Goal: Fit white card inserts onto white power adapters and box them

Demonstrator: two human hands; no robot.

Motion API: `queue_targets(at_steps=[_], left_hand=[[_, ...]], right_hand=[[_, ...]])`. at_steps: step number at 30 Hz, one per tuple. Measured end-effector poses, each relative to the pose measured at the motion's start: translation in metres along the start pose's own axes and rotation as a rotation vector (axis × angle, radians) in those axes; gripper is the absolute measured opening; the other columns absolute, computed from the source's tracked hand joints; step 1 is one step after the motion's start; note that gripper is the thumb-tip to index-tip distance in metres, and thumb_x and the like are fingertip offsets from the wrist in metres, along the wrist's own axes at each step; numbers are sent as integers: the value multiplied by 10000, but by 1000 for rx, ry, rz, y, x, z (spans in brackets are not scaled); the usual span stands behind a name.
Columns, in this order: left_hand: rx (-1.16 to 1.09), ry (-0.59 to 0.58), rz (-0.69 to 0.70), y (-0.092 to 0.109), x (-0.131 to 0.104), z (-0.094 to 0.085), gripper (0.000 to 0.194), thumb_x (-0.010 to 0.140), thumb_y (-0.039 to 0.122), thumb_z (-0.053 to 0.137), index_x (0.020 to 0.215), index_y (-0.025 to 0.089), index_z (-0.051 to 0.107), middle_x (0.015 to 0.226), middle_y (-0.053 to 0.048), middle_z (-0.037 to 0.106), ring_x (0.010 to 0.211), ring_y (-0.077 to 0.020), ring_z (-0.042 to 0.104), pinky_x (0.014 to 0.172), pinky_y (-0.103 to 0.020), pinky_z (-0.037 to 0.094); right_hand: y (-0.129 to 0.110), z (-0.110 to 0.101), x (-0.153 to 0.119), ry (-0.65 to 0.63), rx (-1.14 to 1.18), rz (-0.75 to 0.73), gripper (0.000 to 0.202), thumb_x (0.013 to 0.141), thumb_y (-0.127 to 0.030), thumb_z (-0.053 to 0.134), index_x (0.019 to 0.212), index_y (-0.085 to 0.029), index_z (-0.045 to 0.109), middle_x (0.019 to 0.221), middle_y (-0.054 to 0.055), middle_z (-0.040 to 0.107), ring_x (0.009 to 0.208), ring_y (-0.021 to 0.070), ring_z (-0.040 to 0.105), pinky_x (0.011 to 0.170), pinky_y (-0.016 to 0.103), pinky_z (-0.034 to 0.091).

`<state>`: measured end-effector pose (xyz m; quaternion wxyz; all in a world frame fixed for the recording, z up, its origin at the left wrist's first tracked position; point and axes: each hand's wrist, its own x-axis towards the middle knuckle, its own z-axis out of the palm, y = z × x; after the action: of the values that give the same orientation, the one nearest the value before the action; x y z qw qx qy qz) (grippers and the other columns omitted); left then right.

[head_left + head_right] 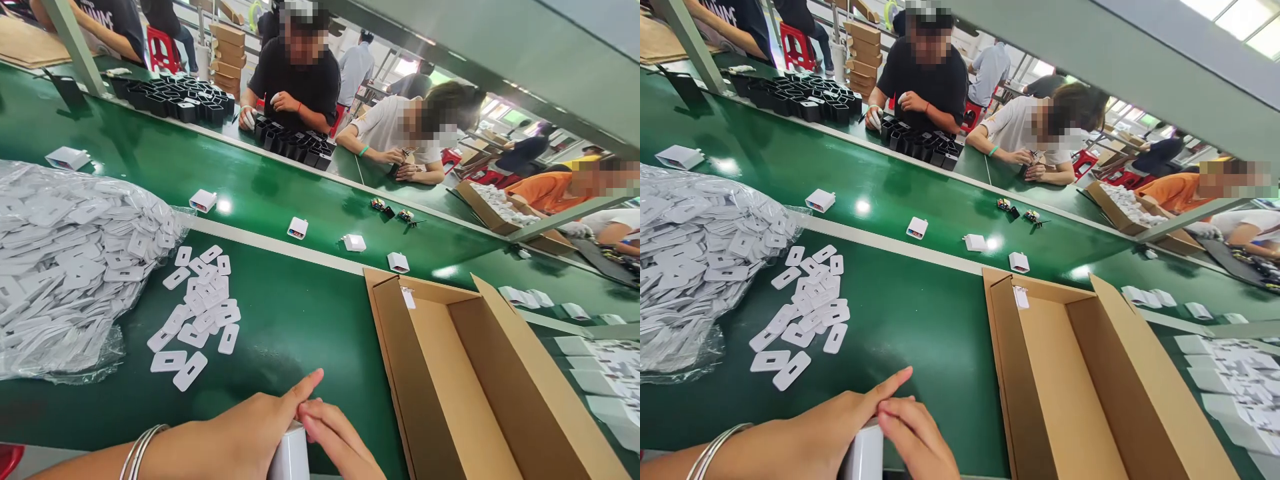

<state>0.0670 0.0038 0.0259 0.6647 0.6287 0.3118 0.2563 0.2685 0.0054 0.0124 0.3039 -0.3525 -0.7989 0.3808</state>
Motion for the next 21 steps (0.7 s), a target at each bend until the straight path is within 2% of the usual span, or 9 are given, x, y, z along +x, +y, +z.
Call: queue_targets(at_steps=[3,5,7,9,10,12,15,18,21], left_hand=[[88,-12,-105,1,-1,-1,1276,551,376,805,1507,207,-22,1191,-125,647,983,-312,645,868,-432,510],[83,0,-83,0,-3,-2,1243,563,357,799,1511,205,9,1223,-129,627,1026,-309,630,893,-429,505],[63,16,-57,0,-7,-4,1131,571,337,795,1499,213,161,1284,-133,591,1097,-319,604,937,-432,491],[75,58,-20,1,-11,-6,909,569,306,798,1385,201,412,1311,-142,568,1153,-333,573,975,-431,475],[88,94,21,2,-12,-6,784,571,289,803,1291,190,508,1287,-144,578,1148,-327,577,974,-412,480],[122,199,164,0,-14,-6,622,596,258,814,1166,179,578,1173,-136,621,1055,-280,625,914,-347,515],[181,384,388,-6,-16,-3,621,640,270,818,1189,214,533,963,-79,653,820,-201,659,725,-265,546],[250,463,457,-10,-19,0,653,634,289,823,1197,254,494,902,-53,665,728,-186,654,633,-247,536],[313,450,419,-6,-23,-1,599,637,259,809,1157,236,512,901,-70,691,725,-197,674,639,-250,542]], right_hand=[[-2,7,-2,0,-38,31,465,836,-467,639,1274,-328,568,967,52,673,849,200,671,712,239,563],[-6,9,-2,26,-34,15,390,857,-494,598,1199,-307,609,913,45,657,790,177,655,664,212,543],[-11,7,-2,80,-11,-22,342,864,-530,566,1093,-285,631,819,28,628,674,147,622,580,189,511],[-16,2,-2,132,20,-21,408,832,-611,552,1019,-254,617,784,32,602,638,154,595,572,218,497],[-19,1,-2,161,36,-7,454,819,-647,536,1004,-238,608,783,43,594,643,166,587,581,242,494],[-23,0,-2,229,70,14,491,831,-667,490,1002,-220,598,785,60,578,660,187,572,586,276,480],[-28,3,-1,328,104,-4,467,851,-647,476,1000,-221,593,761,52,549,637,177,539,555,272,448],[-33,2,6,251,86,20,513,794,-679,537,1014,-219,591,792,60,568,649,180,556,555,271,460],[-36,-6,12,63,42,29,541,817,-687,489,1075,-225,598,870,89,621,729,207,611,614,288,499]])
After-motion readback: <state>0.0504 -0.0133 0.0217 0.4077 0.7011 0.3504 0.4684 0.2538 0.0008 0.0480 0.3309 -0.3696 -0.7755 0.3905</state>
